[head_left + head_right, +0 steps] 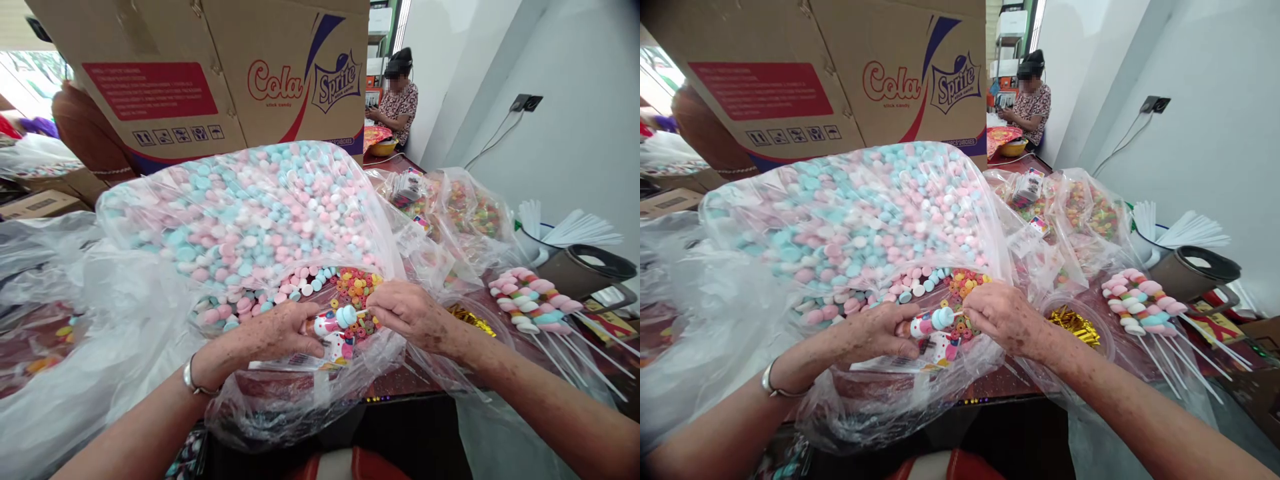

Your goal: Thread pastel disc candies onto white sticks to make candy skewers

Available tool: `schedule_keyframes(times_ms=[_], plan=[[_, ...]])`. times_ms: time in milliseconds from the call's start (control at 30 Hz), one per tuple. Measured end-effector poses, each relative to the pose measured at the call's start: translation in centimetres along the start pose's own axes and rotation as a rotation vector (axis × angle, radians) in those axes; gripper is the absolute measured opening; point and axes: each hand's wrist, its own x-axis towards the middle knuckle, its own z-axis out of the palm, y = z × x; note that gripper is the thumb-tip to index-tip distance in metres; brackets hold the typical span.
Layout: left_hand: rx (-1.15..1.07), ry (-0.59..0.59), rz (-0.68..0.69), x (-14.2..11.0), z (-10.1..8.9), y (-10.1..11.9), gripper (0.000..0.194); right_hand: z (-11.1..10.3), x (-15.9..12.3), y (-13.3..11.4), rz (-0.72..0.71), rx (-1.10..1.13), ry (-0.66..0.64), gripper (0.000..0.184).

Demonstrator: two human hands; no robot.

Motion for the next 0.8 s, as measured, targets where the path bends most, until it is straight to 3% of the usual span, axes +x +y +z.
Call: schedule_keyframes(times_ms=[100, 233, 400, 567, 800], plan=[[-0.093, -0.002, 0.126, 1.0, 1.4, -0.1, 0.035, 1.3, 0.6, -0.2, -0.127, -0.038, -0.022, 0.023], [-0.157, 0.056, 0.212, 2.3, 2.6, 0.5, 0.036, 2.2, 1.7, -0.3, -0.195, -0.137, -0.104, 0.028], [-0.298, 0.067, 0.102, 2.4, 1.8, 1.5, 0.033, 0.9, 2.7, 0.6, -0.225, -0.151, -0.088, 0.029], [-0.465, 0.221, 0.018, 2.4, 1.9, 1.4, 0.039, -0.6, 3.7, 2.0, -0.049, -0.068, 0.048, 0.019], [-0.463, 0.433, 0.029, 2.8, 2.7, 1.5, 0.038, 0.2, 4.5, 1.9, 0.155, 0.224, -0.072, 0.028]])
